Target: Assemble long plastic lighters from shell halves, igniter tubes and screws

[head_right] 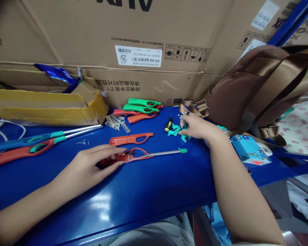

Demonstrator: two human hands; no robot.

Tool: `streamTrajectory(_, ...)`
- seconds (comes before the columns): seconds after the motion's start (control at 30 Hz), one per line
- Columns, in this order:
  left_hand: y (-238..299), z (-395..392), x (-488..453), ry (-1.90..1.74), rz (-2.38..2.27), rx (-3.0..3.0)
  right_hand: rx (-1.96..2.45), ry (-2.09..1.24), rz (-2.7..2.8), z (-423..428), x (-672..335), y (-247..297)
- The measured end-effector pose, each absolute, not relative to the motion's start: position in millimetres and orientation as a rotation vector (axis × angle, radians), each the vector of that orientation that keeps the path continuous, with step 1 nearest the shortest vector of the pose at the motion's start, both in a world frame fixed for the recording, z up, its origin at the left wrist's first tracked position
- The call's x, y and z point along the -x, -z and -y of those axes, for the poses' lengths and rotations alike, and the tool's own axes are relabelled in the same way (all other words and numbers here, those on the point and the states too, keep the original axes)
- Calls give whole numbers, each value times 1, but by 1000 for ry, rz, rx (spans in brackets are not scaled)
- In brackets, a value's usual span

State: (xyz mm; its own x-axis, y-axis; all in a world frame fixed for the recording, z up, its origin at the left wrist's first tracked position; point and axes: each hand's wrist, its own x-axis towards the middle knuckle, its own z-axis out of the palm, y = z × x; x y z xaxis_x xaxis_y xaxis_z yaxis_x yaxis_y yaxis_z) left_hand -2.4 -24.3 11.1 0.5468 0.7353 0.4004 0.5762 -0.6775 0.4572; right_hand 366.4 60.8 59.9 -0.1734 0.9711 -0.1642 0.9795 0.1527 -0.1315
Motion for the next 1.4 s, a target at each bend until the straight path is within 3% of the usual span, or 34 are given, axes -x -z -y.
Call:
streamTrajectory(0.53, -11, 24, 2, -820, -1112, -2514, -1986, 78, -2612, -60, -363, -59)
streamTrajectory(0.7, -11, 24, 2, -819, -1111, -2512, -1709, 221, -2698, -59, -362, -58)
streamTrajectory(0.87, -11, 24, 3, -822, -1105, -2512, -1779, 249, -2758, -59, -360, -62)
streamTrajectory(0.97, -11, 25, 3, -812, -1111, -2511, -1759, 480, -2905, -50, -345, -66)
streamTrajectory(1.1, -12, 25, 3, -799, -1119, -2511, -1376, 853, -2846, -39, -321, -67)
streamTrajectory(1.4, -13, 24, 2, -807, -1099, -2494, -1627, 500, -2629, -50, -351, -62)
